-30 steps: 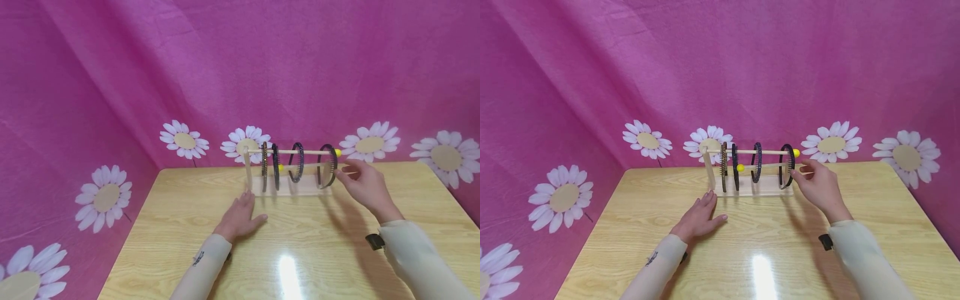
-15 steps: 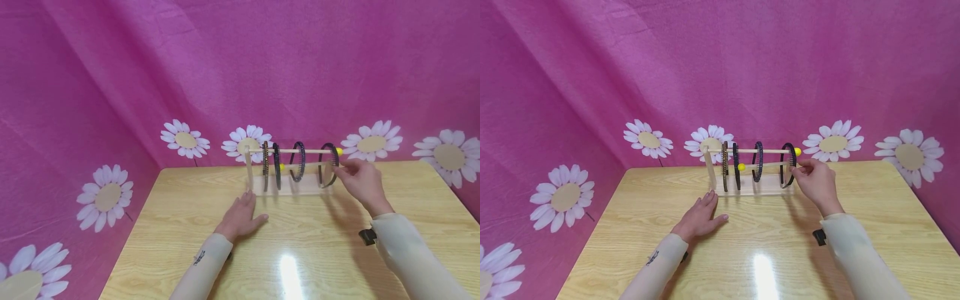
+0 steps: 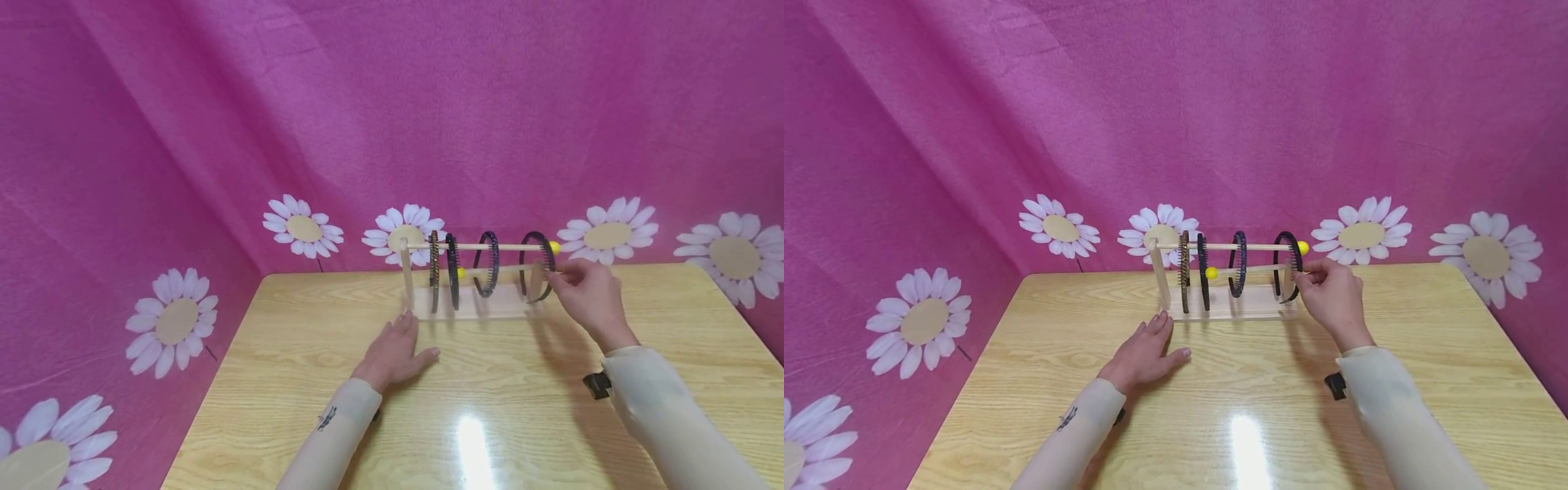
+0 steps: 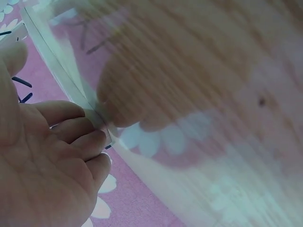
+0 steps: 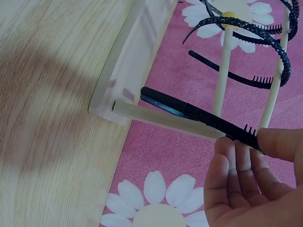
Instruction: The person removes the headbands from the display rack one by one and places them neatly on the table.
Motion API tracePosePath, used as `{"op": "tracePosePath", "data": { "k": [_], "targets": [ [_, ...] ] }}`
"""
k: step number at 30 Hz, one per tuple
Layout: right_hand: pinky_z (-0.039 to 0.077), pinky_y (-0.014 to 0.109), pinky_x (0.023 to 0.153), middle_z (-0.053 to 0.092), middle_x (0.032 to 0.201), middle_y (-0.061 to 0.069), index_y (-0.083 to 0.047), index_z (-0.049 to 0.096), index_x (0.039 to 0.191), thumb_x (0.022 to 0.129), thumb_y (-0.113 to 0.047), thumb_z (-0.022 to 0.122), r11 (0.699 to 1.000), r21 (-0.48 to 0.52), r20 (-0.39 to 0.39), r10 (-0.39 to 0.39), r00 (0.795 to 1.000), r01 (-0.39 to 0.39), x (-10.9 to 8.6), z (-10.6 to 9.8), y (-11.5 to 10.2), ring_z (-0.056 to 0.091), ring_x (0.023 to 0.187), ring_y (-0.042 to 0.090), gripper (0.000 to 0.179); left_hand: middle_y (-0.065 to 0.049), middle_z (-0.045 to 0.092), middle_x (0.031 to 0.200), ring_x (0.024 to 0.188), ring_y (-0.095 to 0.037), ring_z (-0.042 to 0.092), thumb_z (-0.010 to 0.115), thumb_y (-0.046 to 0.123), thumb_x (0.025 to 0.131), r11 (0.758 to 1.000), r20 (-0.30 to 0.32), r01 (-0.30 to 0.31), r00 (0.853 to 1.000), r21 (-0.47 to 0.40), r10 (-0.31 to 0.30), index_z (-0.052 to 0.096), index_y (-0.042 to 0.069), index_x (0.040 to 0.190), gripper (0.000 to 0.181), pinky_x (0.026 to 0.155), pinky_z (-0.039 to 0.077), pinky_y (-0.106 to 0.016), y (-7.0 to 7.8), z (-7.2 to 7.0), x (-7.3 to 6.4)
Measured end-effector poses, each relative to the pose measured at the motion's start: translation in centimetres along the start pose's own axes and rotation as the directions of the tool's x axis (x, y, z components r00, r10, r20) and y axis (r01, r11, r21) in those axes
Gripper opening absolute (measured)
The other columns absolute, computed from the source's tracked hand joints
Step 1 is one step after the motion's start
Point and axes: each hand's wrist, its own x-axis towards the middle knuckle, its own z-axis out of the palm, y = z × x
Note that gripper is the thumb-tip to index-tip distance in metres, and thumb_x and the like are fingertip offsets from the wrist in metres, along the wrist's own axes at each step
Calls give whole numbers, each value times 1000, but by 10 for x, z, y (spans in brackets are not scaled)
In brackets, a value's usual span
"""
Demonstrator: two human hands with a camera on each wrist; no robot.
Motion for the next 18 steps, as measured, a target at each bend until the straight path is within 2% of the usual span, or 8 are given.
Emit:
{"op": "tracePosePath", "data": {
  "k": [10,18],
  "targets": [
    [49,39,66,71,93,23,6,67,109,99,-18,60,996,-36,-37,-82,996,80,-1,4,4,64,82,34,27,-17,19,164,151,-29,18,43,65,99,1000,10,8,1000,-2,-8,27,0,157,89,122,16,-43,2,-3,0],
    [48,44,70,71,89,24,8,69,107,98,-15,60,987,-66,-112,-150,982,143,3,4,3,66,82,38,26,-16,16,165,151,-30,17,43,65,99,1000,9,23,1000,-16,-23,24,0,158,90,122,15,-43,4,-1,0]
  ]
}}
